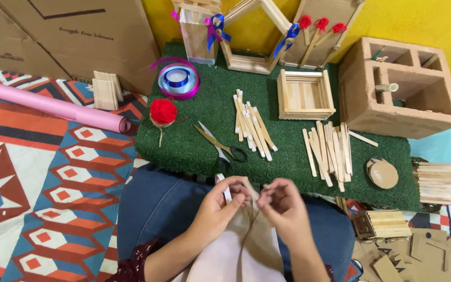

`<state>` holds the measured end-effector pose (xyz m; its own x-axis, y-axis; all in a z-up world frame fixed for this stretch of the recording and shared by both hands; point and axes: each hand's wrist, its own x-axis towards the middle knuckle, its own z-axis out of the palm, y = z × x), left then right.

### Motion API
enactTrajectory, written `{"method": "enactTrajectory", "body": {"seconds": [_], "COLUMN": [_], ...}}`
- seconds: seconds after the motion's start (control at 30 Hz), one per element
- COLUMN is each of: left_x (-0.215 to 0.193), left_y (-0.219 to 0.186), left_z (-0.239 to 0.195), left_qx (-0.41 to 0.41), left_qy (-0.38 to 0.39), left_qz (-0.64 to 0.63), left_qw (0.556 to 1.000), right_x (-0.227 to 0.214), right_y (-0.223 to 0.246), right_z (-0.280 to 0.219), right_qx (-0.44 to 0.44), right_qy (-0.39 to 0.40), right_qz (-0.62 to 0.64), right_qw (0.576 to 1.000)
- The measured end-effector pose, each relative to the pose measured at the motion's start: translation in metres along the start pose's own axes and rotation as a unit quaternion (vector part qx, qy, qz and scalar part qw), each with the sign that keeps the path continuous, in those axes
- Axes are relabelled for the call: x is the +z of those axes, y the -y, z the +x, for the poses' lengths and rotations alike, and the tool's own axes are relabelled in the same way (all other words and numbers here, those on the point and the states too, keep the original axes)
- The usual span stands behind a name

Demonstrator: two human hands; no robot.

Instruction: Cutting popsicle sticks and small strips of material using scissors for a craft project.

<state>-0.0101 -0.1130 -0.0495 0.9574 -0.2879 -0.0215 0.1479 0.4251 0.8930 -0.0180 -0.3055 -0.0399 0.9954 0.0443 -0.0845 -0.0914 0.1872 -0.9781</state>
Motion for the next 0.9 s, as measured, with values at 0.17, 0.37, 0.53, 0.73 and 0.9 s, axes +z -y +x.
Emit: {"method": "enactTrajectory", "body": {"seconds": [0.17, 0.37, 0.53, 0.73, 0.9], "left_x": [0.005, 0.013, 0.017, 0.021, 0.023], "left_y": [-0.02, -0.049, -0.055, -0.062, -0.065], "left_z": [-0.006, -0.013, -0.017, -0.018, -0.017], "left_qx": [-0.006, 0.009, -0.001, -0.042, -0.06], "left_qy": [-0.071, -0.023, 0.01, 0.035, 0.035], "left_qz": [0.147, 0.314, 0.35, 0.329, 0.341], "left_qw": [0.987, 0.949, 0.937, 0.943, 0.937], "right_x": [0.011, 0.021, 0.026, 0.029, 0.03], "right_y": [-0.012, 0.056, 0.084, 0.091, 0.093], "right_z": [-0.011, 0.001, 0.007, 0.011, 0.014], "right_qx": [0.012, -0.126, -0.105, -0.068, -0.05], "right_qy": [0.036, 0.061, 0.155, 0.16, 0.166], "right_qz": [-0.029, -0.289, -0.351, -0.439, -0.48], "right_qw": [0.999, 0.947, 0.918, 0.882, 0.86]}}
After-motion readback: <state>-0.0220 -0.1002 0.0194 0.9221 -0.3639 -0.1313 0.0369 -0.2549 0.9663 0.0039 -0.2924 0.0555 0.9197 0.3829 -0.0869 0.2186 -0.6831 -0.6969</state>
